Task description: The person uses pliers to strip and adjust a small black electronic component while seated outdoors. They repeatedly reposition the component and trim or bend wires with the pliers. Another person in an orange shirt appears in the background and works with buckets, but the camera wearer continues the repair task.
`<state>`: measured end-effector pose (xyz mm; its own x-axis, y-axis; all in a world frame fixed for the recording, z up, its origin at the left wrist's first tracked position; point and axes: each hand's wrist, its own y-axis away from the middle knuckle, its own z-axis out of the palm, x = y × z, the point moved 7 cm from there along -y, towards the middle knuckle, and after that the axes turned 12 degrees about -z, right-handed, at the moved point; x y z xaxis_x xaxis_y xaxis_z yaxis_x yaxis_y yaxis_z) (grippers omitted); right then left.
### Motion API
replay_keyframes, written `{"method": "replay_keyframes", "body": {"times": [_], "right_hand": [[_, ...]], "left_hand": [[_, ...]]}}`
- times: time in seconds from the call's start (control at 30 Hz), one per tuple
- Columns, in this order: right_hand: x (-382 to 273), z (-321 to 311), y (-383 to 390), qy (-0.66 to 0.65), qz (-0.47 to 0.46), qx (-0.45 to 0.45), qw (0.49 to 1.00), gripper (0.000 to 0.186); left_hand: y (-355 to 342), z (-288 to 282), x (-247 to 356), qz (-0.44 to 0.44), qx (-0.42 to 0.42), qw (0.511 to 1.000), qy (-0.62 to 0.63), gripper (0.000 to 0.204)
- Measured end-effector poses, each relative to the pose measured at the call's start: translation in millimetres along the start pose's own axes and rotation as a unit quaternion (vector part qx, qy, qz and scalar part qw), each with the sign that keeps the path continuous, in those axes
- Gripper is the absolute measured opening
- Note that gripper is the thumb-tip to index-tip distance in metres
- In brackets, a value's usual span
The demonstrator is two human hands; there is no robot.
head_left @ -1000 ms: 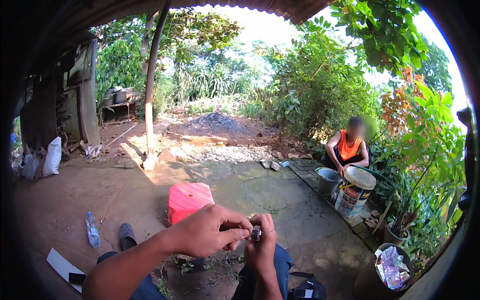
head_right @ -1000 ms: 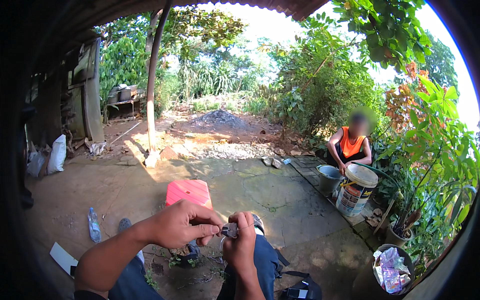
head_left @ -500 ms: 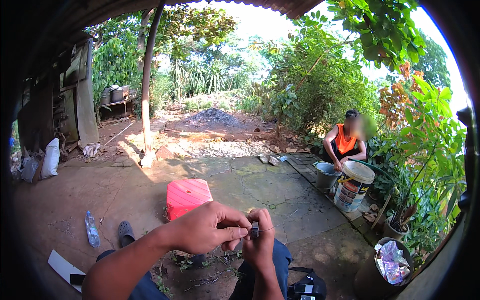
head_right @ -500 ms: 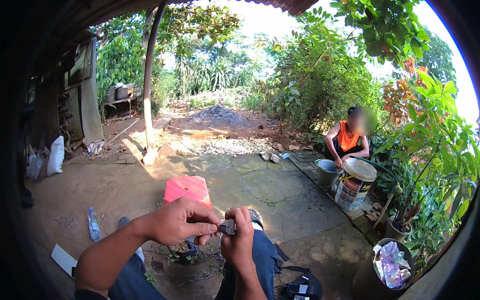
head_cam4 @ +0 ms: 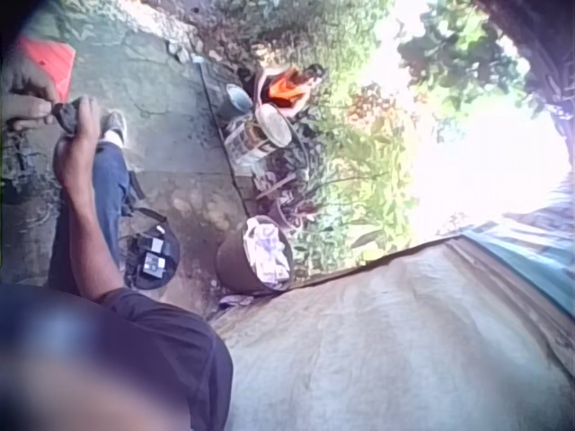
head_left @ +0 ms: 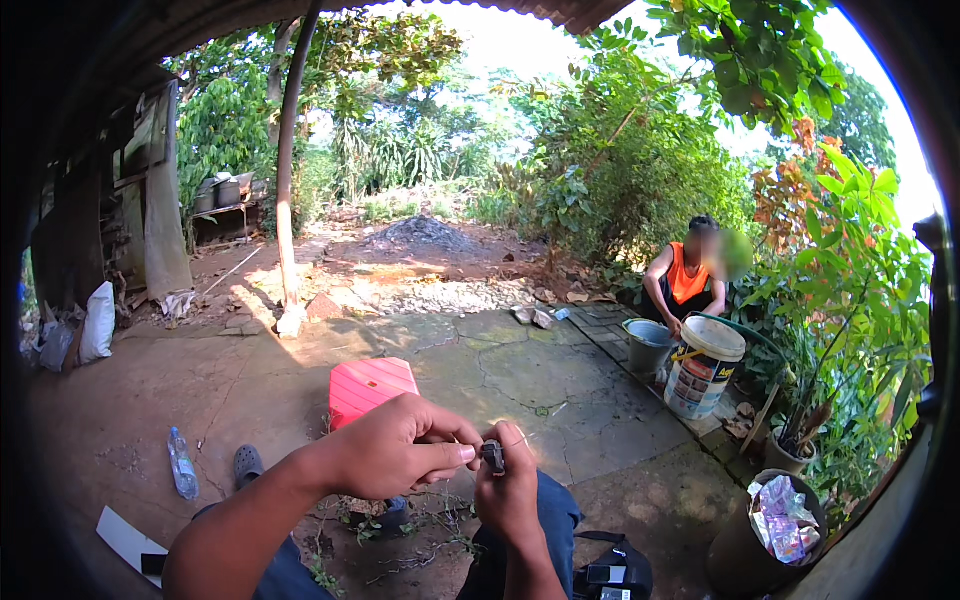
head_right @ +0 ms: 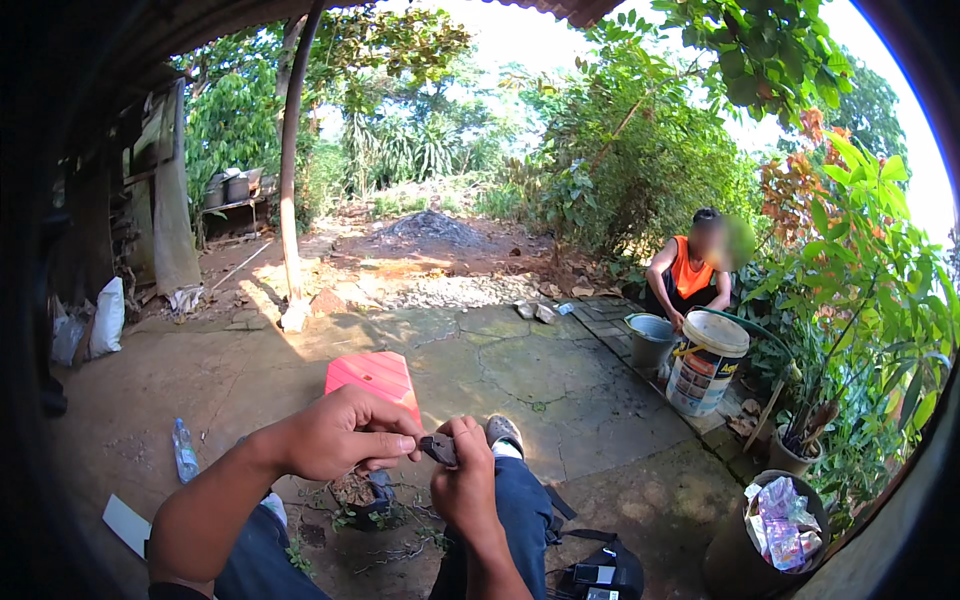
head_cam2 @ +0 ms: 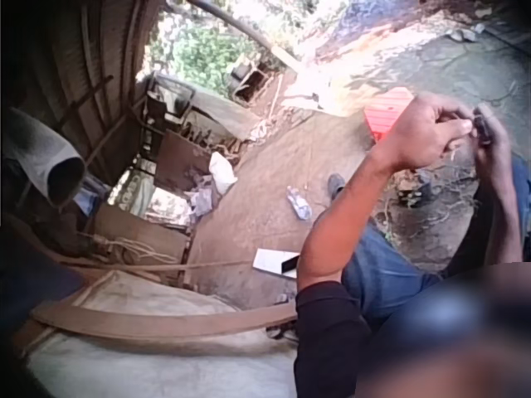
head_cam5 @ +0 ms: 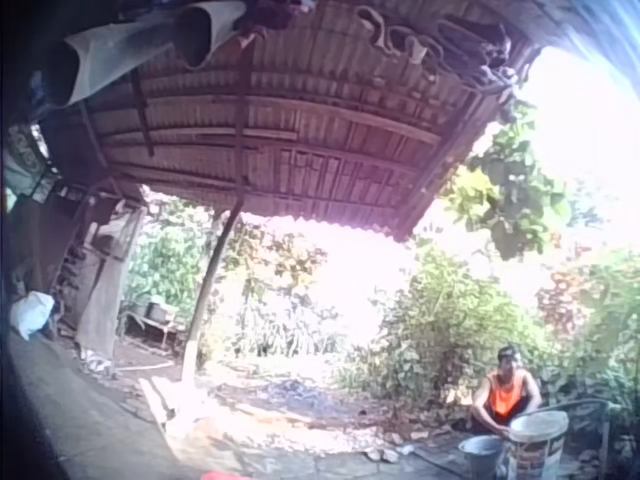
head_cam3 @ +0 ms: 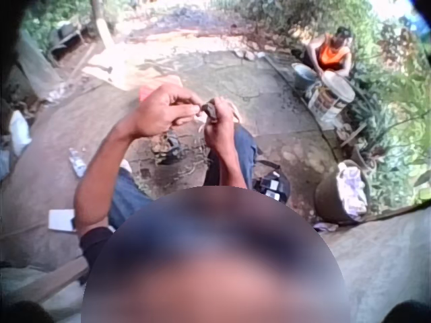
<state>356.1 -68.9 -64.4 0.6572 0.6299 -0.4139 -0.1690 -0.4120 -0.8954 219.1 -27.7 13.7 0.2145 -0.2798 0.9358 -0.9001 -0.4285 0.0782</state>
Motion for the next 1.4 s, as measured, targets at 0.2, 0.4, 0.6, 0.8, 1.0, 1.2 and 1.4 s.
{"method": "replay_keyframes", "body": {"times": [0.2,0.4,0.6,0.8,1.0,1.2,1.4], "right_hand": [[2.3,-0.9,1.4,0.001,0.014,-0.011,1.0,0.027],[9.6,0.1,3.2,0.039,0.017,-0.019,0.999,0.039],[13.6,4.0,5.5,0.011,0.056,-0.027,0.998,0.031],[16.3,11.9,5.8,-0.038,0.051,-0.018,0.998,0.035],[26.3,5.7,12.4,-0.039,0.091,0.005,0.995,0.033],[25.9,2.8,9.9,-0.021,0.086,-0.003,0.996,0.033],[22.5,3.7,7.7,-0.014,0.061,-0.007,0.998,0.038]], "left_hand": [[7.7,-0.7,12.0,0.019,0.168,0.975,-0.146,0.014],[14.3,2.0,31.0,0.107,0.262,0.928,-0.241,0.023],[13.8,6.8,33.2,0.183,0.276,0.892,-0.307,0.025],[6.6,4.5,29.8,0.186,0.27,0.901,-0.283,0.026],[2.4,4.9,25.9,0.178,0.26,0.905,-0.285,0.028],[2.0,7.0,29.6,0.189,0.256,0.906,-0.279,0.028],[5.4,6.5,31.6,0.171,0.262,0.908,-0.28,0.025]]}}
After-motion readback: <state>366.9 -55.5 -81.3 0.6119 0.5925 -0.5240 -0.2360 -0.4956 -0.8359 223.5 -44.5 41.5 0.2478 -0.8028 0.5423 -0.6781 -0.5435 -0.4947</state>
